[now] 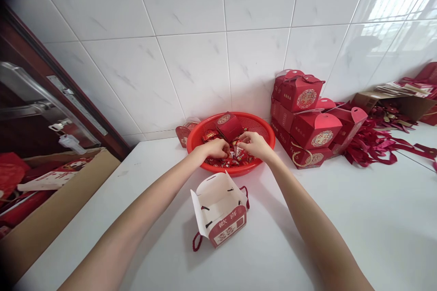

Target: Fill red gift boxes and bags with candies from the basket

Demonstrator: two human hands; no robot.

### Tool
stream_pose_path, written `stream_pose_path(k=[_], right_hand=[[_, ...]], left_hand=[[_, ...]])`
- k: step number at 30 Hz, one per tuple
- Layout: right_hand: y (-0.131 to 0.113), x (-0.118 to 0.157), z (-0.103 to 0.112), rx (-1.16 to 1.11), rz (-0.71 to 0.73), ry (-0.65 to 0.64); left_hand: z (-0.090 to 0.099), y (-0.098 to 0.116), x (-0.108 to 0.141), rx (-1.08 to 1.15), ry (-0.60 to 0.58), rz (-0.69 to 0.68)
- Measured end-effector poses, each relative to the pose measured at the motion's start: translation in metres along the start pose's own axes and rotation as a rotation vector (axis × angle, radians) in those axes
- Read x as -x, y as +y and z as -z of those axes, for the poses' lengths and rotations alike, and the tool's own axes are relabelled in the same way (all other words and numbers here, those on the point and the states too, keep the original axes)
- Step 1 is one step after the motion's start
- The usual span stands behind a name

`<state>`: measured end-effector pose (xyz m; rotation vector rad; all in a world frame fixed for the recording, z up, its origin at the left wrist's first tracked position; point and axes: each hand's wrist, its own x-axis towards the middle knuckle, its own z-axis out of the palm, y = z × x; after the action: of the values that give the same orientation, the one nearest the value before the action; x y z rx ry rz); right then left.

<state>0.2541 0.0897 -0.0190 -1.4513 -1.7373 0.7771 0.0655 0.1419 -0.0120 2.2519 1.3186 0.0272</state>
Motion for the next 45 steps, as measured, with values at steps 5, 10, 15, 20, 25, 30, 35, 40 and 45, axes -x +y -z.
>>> stream_pose_path(k=[5,10,15,20,25,30,35,40,45], right_hand=[[0.001,-0.002,0.001,0.003,-0.001,0.049],[0.005,-0.004,0.001,0.017,0.022,0.068],[0.003,-0.002,0.001,-0.016,0.008,0.040],[0.000,-0.001,0.001,0.012,0.010,0.064],[-0.002,0.000,0.001,0.000,-0.012,0.064],[-0.001,0.000,0.001,-0.028,-0.017,0.077],[0.005,-0.005,-0.001,-0.073,-0.023,0.114],[0.003,-0.003,0.000,-0.104,-0.004,0.088],[-0.002,-0.001,0.001,-0.178,0.000,-0.028]], left_hand=[[0.002,0.007,0.005,-0.088,-0.111,-0.037],[0.000,0.010,0.002,-0.103,-0.200,-0.097],[-0.006,0.012,-0.004,0.049,-0.193,-0.189],[-0.007,0.014,-0.004,0.011,-0.159,-0.142],[-0.007,0.013,-0.003,-0.005,-0.201,-0.119],[-0.003,0.004,-0.005,0.142,-0.103,-0.174],[0.001,-0.008,-0.007,0.432,0.054,-0.250],[0.002,-0.006,-0.006,0.618,0.178,-0.302],[0.003,-0.003,-0.004,0.671,0.233,-0.365]])
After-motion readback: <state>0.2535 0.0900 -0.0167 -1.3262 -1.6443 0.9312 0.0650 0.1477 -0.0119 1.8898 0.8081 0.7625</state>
